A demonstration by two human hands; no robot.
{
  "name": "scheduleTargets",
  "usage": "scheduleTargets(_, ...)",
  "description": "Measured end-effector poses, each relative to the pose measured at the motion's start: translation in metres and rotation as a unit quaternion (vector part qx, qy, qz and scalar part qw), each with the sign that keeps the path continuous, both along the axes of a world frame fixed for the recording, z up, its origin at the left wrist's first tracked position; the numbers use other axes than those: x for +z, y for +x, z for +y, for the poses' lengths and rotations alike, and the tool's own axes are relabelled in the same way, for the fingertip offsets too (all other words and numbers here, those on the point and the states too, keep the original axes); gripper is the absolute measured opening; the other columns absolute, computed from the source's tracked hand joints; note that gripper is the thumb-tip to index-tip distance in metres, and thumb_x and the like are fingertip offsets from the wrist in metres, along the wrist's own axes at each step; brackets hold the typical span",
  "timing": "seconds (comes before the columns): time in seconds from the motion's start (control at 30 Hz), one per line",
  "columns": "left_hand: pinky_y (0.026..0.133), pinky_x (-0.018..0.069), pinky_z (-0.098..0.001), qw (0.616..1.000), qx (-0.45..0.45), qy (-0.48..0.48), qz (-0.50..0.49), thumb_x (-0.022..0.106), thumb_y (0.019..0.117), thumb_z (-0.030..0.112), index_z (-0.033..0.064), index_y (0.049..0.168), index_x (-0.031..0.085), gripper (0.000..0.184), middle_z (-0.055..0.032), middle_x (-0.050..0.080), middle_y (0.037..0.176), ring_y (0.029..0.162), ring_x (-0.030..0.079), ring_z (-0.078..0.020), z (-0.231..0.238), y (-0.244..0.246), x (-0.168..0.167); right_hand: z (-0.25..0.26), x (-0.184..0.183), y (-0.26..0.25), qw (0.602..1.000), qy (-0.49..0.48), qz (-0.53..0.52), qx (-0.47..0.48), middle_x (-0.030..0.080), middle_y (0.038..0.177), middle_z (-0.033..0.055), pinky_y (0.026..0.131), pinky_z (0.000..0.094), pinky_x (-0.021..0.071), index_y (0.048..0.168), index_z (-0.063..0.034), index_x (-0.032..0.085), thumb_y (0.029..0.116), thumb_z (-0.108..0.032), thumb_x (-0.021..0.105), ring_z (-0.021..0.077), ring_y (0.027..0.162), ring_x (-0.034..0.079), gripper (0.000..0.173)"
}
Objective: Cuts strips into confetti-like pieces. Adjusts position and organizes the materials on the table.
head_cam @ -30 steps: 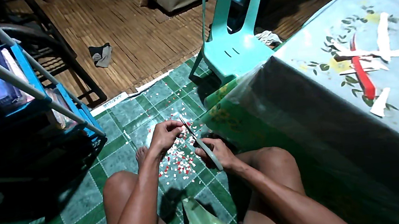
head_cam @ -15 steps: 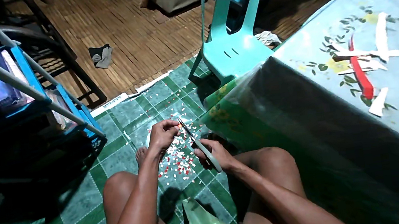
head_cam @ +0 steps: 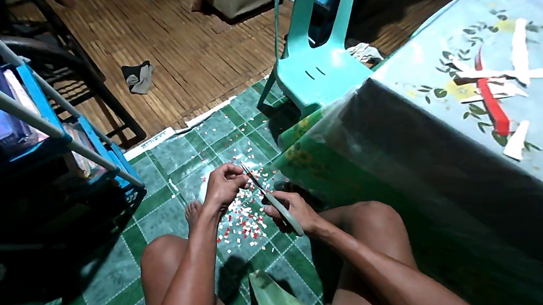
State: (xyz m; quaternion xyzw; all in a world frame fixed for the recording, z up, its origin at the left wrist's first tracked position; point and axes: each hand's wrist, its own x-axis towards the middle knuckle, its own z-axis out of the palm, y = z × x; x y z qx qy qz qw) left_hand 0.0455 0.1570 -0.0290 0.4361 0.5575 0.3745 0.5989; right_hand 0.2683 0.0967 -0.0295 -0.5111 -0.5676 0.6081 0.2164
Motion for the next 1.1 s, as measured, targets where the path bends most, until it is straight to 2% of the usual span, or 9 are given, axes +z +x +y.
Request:
scheduleTargets(0.33, 0.069, 0.0584, -0.0313, 1.000, 0.007, -0.004, -0.011, 0.076, 0.0881, 0.000, -0.0012, 0.109, 0.062, 0.025, -0.0109, 0.071, 0.086, 0.071, 0.069, -0.0172, -0.0009, 0.0011, 0.0000, -0.0029, 0.0020, 0.0010, 1.000, 0.005, -0.011, -0.004, 0.065, 0.068, 0.0043, 0.050, 0.0338, 0.0563, 0.122, -0.0080, 0.067, 0.0909, -0.049, 0.074, 0.0150, 0.050, 0.061, 0.052)
scheduleTargets(0.5, 0.064, 0.0554, -0.0273, 1.000, 0.011, -0.010, -0.011, 0.077, 0.0879, 0.000, -0.0012, 0.108, 0.062, 0.025, -0.0101, 0.072, 0.084, 0.068, 0.068, -0.0147, -0.0013, 0.0016, 0.0011, -0.0026, 0.0016, 0.0004, 1.000, 0.007, -0.018, -0.005, 0.066, 0.069, 0.0045, 0.050, 0.0338, 0.0571, 0.123, -0.0078, 0.066, 0.0907, -0.048, 0.074, 0.0151, 0.050, 0.061, 0.052)
scheduleTargets(0.7, 0.065, 0.0550, -0.0279, 0.999, 0.017, -0.017, -0.026, 0.077, 0.0871, -0.002, -0.0016, 0.106, 0.062, 0.024, -0.0105, 0.071, 0.083, 0.069, 0.067, -0.0152, -0.0013, 0.0021, 0.0008, -0.0029, 0.0039, 0.0001, 1.000, 0.002, -0.028, -0.008, 0.067, 0.070, 0.0045, 0.051, 0.0332, 0.0575, 0.123, -0.0078, 0.066, 0.0903, -0.049, 0.075, 0.0151, 0.051, 0.062, 0.053)
scheduleTargets(0.83, 0.064, 0.0548, -0.0279, 0.999, 0.023, -0.019, -0.026, 0.077, 0.0868, -0.002, -0.0014, 0.104, 0.063, 0.023, -0.0105, 0.071, 0.083, 0.068, 0.066, -0.0151, -0.0014, 0.0021, 0.0010, -0.0039, 0.0055, -0.0006, 0.999, -0.005, -0.030, -0.016, 0.065, 0.067, 0.0051, 0.048, 0.0326, 0.0561, 0.120, -0.0075, 0.067, 0.0916, -0.046, 0.075, 0.0150, 0.048, 0.061, 0.049)
scheduleTargets(1.1, 0.067, 0.0570, -0.0297, 0.999, 0.037, -0.018, -0.028, 0.076, 0.0871, -0.003, -0.0016, 0.101, 0.062, 0.020, -0.0107, 0.071, 0.084, 0.070, 0.068, -0.0166, -0.0006, 0.0012, -0.0026, -0.0045, 0.0021, -0.0017, 0.999, -0.024, -0.017, -0.021, 0.065, 0.068, 0.0059, 0.051, 0.0338, 0.0576, 0.124, -0.0064, 0.063, 0.0935, -0.047, 0.072, 0.0163, 0.051, 0.063, 0.051)
